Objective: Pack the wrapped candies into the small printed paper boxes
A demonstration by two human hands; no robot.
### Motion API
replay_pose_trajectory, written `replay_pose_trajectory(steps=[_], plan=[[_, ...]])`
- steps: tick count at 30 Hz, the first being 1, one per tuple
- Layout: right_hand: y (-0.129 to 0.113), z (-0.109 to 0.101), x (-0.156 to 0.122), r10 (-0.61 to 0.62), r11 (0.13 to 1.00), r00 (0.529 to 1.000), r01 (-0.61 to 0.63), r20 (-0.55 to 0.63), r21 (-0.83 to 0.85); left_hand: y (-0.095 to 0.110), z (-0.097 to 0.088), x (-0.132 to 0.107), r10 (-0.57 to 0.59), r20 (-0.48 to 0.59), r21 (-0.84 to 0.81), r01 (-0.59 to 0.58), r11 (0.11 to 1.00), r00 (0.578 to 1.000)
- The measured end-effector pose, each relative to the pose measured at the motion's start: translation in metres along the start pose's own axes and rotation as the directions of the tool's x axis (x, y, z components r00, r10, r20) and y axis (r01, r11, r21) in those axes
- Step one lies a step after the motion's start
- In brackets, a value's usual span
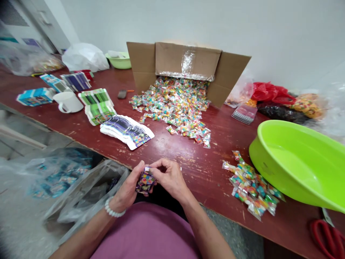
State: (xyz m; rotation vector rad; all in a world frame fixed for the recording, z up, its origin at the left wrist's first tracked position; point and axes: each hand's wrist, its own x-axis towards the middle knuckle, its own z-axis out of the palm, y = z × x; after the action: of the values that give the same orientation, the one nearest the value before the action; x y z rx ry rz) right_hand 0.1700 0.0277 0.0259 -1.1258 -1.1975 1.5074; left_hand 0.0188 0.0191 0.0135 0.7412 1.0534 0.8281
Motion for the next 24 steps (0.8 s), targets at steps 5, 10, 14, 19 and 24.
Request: replay_pose_trajectory(steps=[5,10,14,19,24], plan=[[-0.005,0.005,-0.002,0.007,0.999,0.999,-0.008,0.051,0.031,0.004,0.001,0.001,-0.068,-0.005,-0.051,0.068,0.996,0.998],[0.0,0.009,-0.008,-0.077,0.995,0.997,0.076,-0.008,-0.061,0.01,0.0,0.005,-0.124,-0.025,-0.16,0.118,0.98,0.992],[0.011,0.013,-0.007,-0.09,0.996,0.992,0.089,-0.085,-0.013,0.01,-0.003,0.008,-0.128,-0.014,-0.191,0.123,0.974,0.992],[0.014,0.015,-0.005,-0.051,0.997,0.998,0.053,-0.024,0.058,0.008,-0.005,0.007,-0.147,0.01,-0.223,0.146,0.964,0.989],[0.014,0.011,-0.007,-0.123,0.992,0.991,0.124,-0.053,0.035,0.007,-0.005,0.007,-0.136,0.033,-0.224,0.14,0.964,0.99]])
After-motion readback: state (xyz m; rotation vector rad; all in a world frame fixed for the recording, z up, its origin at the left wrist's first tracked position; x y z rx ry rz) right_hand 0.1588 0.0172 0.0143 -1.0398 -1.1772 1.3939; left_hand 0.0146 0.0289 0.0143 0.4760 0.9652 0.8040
